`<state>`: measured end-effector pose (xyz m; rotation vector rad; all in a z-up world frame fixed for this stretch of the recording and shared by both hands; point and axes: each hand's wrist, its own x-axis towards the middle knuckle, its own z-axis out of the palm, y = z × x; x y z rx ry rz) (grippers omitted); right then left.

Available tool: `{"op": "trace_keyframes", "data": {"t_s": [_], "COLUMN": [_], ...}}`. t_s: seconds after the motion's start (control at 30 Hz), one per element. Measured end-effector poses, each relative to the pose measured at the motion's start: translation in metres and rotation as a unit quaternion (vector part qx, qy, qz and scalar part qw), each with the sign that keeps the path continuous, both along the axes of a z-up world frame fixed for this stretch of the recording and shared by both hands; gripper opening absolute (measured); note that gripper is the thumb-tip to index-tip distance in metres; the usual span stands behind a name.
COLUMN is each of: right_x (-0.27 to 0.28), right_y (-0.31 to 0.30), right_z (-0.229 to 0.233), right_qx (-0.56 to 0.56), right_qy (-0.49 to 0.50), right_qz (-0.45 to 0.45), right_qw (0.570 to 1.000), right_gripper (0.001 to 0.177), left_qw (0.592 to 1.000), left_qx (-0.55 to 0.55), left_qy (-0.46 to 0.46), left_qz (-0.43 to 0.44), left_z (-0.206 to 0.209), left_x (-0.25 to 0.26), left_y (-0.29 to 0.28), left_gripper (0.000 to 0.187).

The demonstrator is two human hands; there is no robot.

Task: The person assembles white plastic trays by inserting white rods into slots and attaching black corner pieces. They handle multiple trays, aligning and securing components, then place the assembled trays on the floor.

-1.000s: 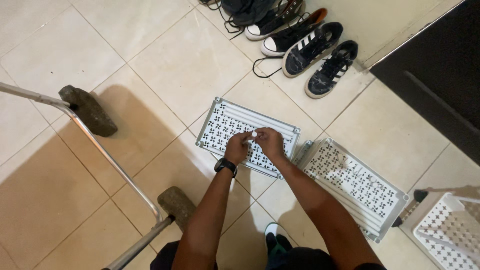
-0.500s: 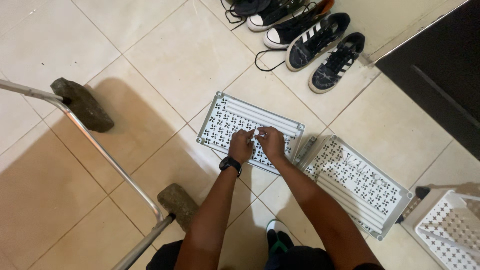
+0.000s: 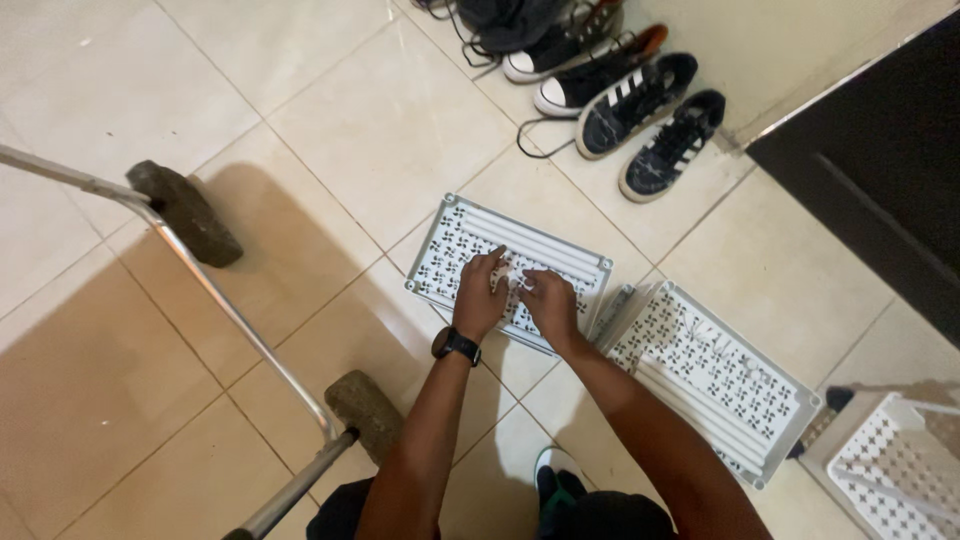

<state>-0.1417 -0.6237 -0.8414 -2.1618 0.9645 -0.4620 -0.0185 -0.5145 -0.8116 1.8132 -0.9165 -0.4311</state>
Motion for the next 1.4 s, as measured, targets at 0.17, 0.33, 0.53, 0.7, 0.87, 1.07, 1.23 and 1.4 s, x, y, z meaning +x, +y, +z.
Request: {"op": "trace_keyframes", "data": {"t_s": [0.17, 0.33, 0.53, 0.7, 0.87, 1.07, 1.23, 1.4], "right_x": [0.025, 0.055, 0.078, 0.095, 0.121, 0.171, 0.235, 0.273], "right_y": [0.027, 0.065, 0.132, 0.170, 0.191, 0.219, 0.245, 0.253], "right_z": [0.095, 0.239, 0.396, 0.473, 0.538, 0.598, 0.620, 0.615], "right_qx": [0.075, 0.059, 0.018, 0.043, 0.055, -0.046, -0.041, -0.010], "right_qy": [-0.097, -0.203, -0.250, -0.307, -0.353, -0.284, -0.238, -0.173], "right_qz": [0.040, 0.123, 0.237, 0.346, 0.432, 0.485, 0.515, 0.558], "right_qw": [0.992, 0.969, 0.939, 0.885, 0.828, 0.826, 0.822, 0.812], "right_gripper": [0.032, 0.033, 0.034, 0.030, 0.024, 0.024, 0.026, 0.029], "left_qw": [0.996, 0.990, 0.984, 0.978, 0.937, 0.880, 0.902, 0.922], "left_qx": [-0.092, -0.108, -0.100, -0.059, -0.008, 0.082, 0.119, 0.136], "left_qy": [-0.007, -0.073, -0.140, -0.196, -0.282, -0.337, -0.333, -0.301], "left_qz": [0.017, 0.045, -0.041, 0.039, 0.205, 0.325, 0.247, 0.202], "left_z": [0.138, 0.282, 0.398, 0.466, 0.552, 0.627, 0.638, 0.618], "left_x": [0.011, -0.019, -0.060, -0.053, -0.054, 0.001, 0.105, 0.153], "left_y": [0.034, 0.123, 0.249, 0.326, 0.392, 0.444, 0.429, 0.405], "left_gripper": [0.043, 0.027, 0.024, 0.021, 0.018, 0.014, 0.012, 0.019]}}
